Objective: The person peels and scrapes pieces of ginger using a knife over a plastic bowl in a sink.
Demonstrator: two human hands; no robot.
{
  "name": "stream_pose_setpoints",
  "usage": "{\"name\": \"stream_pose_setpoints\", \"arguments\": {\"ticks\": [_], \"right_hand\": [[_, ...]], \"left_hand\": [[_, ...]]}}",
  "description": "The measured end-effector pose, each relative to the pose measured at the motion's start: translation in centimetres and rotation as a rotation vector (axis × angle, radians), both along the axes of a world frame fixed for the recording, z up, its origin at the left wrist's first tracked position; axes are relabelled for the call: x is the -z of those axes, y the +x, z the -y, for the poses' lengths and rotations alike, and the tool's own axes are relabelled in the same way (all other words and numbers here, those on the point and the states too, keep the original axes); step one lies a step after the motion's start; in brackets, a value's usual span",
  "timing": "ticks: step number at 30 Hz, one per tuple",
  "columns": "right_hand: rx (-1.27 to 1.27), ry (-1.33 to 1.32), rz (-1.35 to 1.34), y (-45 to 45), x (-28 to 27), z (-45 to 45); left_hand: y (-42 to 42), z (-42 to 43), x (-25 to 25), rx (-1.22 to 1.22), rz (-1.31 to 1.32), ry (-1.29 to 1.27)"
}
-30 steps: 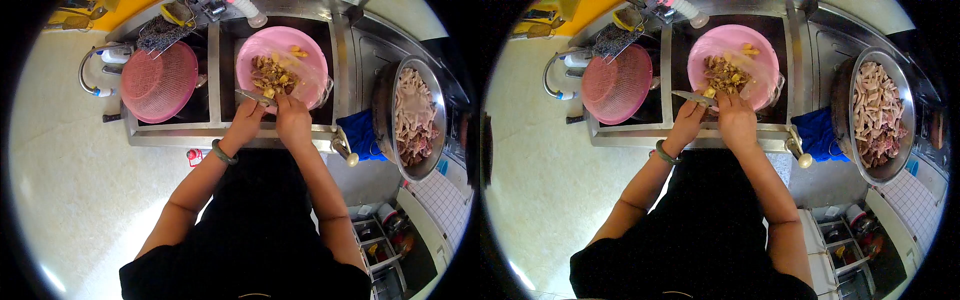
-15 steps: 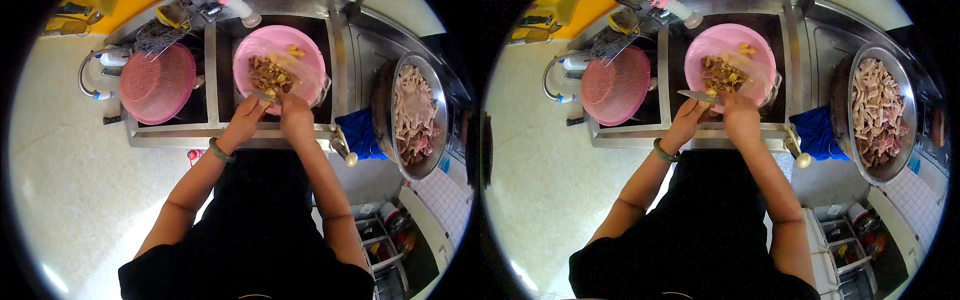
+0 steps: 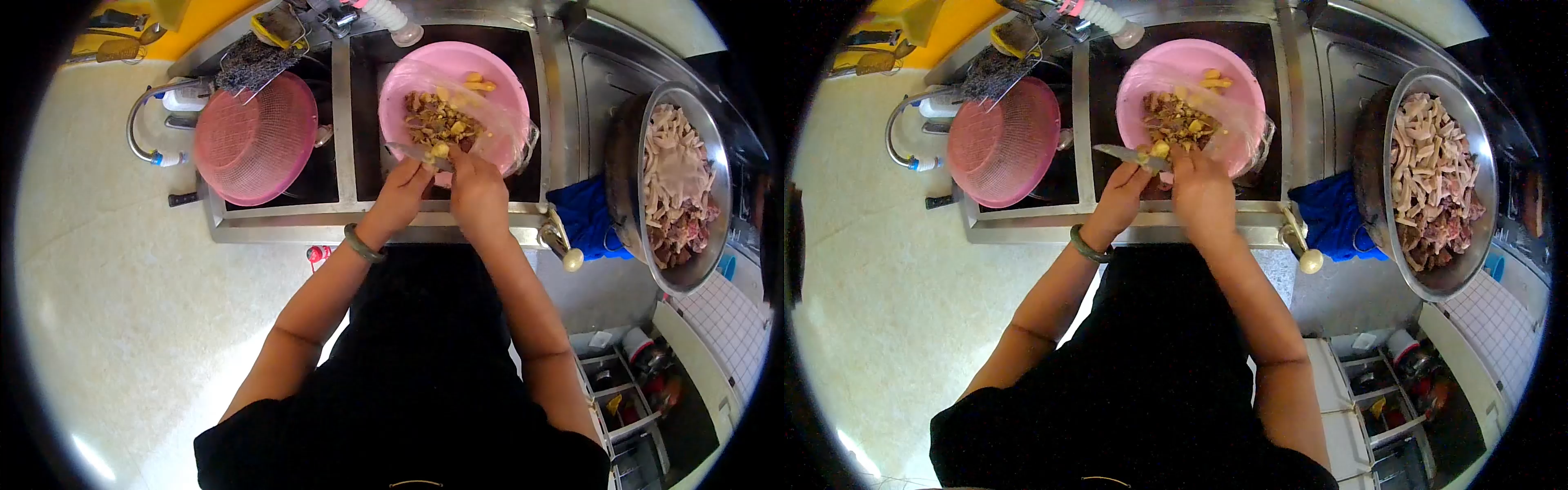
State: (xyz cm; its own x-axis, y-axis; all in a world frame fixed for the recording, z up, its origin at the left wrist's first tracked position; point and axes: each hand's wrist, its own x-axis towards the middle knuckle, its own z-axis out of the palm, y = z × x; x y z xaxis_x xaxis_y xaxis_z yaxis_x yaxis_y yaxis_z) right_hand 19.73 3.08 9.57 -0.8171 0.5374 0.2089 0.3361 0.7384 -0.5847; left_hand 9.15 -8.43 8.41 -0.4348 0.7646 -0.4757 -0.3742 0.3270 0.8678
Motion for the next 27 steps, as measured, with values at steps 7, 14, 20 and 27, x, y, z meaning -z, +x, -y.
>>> {"name": "stream_pose_setpoints", "arguments": {"ticks": [7,14,20,27], "right_hand": [[-0.059,-0.072,0.095,0.1,-0.7,0.3],[-0.037,-0.004,0.088,0.2,0.2,0.4],[-0.006,0.048,0.127,0.5,1.1,0.1],[0.043,0.005,0.194,1.7,3.6,-1.7]], "left_hand": [[0.5,0.1,1.2,0.049,-0.593,0.069],[1.0,-0.1,-0.5,0.003,-0.548,0.066],[1.3,0.5,1.2,-0.058,-0.257,0.036],[1.0,0.5,-1.0,0.007,-0.191,0.02]]}}
